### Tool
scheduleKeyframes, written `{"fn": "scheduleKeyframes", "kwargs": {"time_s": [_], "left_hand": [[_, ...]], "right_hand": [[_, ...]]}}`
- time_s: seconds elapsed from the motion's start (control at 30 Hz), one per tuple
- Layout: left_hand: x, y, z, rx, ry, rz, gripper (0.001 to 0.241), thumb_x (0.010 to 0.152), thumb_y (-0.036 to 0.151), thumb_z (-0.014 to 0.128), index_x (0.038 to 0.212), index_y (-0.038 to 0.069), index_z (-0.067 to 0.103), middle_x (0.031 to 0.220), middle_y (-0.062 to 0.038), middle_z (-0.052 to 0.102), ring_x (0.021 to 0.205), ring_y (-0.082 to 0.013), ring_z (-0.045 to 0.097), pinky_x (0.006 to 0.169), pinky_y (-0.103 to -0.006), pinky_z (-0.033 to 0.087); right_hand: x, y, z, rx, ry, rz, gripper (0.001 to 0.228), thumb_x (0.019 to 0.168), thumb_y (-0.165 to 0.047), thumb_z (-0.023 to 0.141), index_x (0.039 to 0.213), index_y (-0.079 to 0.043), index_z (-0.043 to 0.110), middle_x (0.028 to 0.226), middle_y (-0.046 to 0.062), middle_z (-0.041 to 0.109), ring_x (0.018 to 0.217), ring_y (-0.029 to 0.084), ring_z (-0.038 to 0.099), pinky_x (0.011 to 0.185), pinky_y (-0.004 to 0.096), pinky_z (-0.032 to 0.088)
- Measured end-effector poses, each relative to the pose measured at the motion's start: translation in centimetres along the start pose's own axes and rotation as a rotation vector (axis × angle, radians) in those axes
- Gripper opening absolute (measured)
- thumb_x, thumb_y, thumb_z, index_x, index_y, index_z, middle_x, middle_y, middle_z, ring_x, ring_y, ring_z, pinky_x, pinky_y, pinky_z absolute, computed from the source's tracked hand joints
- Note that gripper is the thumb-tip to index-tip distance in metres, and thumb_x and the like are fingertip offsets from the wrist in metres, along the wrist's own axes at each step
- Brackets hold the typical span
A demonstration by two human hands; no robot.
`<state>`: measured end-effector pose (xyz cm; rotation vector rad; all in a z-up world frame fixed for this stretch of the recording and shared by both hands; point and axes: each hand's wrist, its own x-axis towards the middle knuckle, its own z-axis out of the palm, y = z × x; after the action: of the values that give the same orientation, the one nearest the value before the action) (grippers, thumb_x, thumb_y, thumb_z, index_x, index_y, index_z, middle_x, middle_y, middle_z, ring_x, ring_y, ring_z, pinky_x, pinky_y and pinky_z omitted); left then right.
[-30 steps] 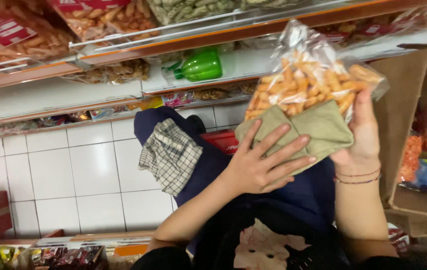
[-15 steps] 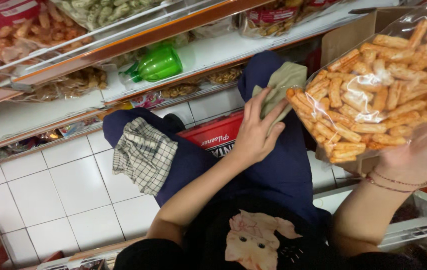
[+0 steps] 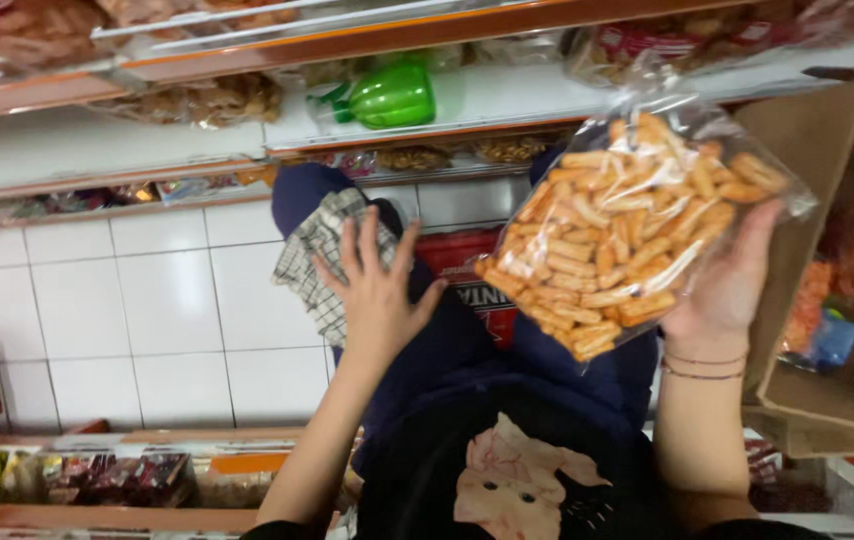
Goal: The person picks up bags of snacks from a cardboard box, wipes each bag with a cloth, and then arranges them on a retail shelf.
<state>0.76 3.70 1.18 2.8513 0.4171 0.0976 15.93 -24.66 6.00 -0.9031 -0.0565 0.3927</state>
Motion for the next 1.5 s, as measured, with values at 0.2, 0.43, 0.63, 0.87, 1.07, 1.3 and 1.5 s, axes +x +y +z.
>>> {"fn": "scheduleKeyframes", "kwargs": {"time_s": [0.2,0.43,0.63,0.87,1.07,1.3,1.5], "left_hand": [[-3.1,-6.2,1.3,-0.236,-0.013,-0.295,0.088,0.066,0.03,0.086,0.146,0.031,0.051,0.162,-0.023,0.024,0.147,-0.0457,0.025,0.107,-0.0669,0.033],[-2.7,-5.9,0.6,-0.785,0.529,-0.237,0.054,0.093,0.012,0.068,0.146,0.005,0.057,0.155,-0.012,0.056,0.144,-0.0361,0.051,0.129,-0.0441,0.04],[0.6,0.6,-4.2,-0.8,0.483,-0.02,0.084,0.075,0.033,0.08,0.148,0.008,0.046,0.154,-0.028,0.042,0.147,-0.0481,0.027,0.123,-0.0591,0.024],[-0.4,1.6,0.3,-0.276,0.642,0.262,0.063,0.077,0.055,0.063,0.137,0.038,0.068,0.153,-0.021,0.045,0.14,-0.042,0.04,0.102,-0.0543,0.039],[-3.3,-2.4,6.6,-0.714,0.645,0.054,0.052,0.113,0.058,0.04,0.147,0.022,0.057,0.158,-0.024,0.033,0.15,-0.0411,0.035,0.12,-0.0548,0.038],[-3.5,-1.7,8.3,-2.652,0.113,-0.182,0.108,0.089,0.065,0.072,0.163,0.003,0.023,0.159,-0.022,0.042,0.144,-0.0364,0.048,0.118,-0.0502,0.043],[-5.1,-0.9,4.2,-2.112,0.044,0.096,0.113,0.086,0.048,0.086,0.164,0.007,0.016,0.165,-0.016,0.035,0.15,-0.0296,0.042,0.122,-0.0458,0.043]], "right_hand": [[2.6,7.7,3.1,-0.046,-0.079,0.407,0.064,0.108,-0.049,0.043,0.156,-0.007,0.041,0.153,0.008,0.053,0.138,0.024,0.053,0.115,0.042,0.045],[3.0,11.4,6.4,-0.324,-0.229,0.298,0.044,0.116,-0.026,0.042,0.149,0.001,0.048,0.148,0.013,0.058,0.136,0.024,0.055,0.117,0.039,0.045],[1.7,12.8,9.3,-0.742,-0.58,0.046,0.051,0.116,-0.029,0.035,0.153,0.006,0.038,0.152,0.019,0.051,0.141,0.026,0.049,0.119,0.038,0.037],[3.8,10.2,11.0,-0.35,-0.19,0.175,0.073,0.114,-0.055,0.032,0.154,0.004,0.045,0.149,0.017,0.056,0.134,0.028,0.055,0.116,0.042,0.044],[5.3,7.6,11.6,-0.028,-0.281,0.081,0.073,0.112,-0.057,0.039,0.166,-0.008,0.035,0.167,0.008,0.041,0.155,0.024,0.042,0.133,0.041,0.033],[4.9,9.9,11.5,0.233,-0.209,0.216,0.069,0.104,-0.043,0.048,0.161,-0.006,0.037,0.164,0.012,0.045,0.152,0.03,0.045,0.131,0.045,0.036],[4.8,11.5,11.6,0.074,-0.26,0.262,0.072,0.091,-0.015,0.055,0.159,-0.001,0.038,0.154,0.018,0.05,0.141,0.033,0.051,0.121,0.045,0.043]]}}
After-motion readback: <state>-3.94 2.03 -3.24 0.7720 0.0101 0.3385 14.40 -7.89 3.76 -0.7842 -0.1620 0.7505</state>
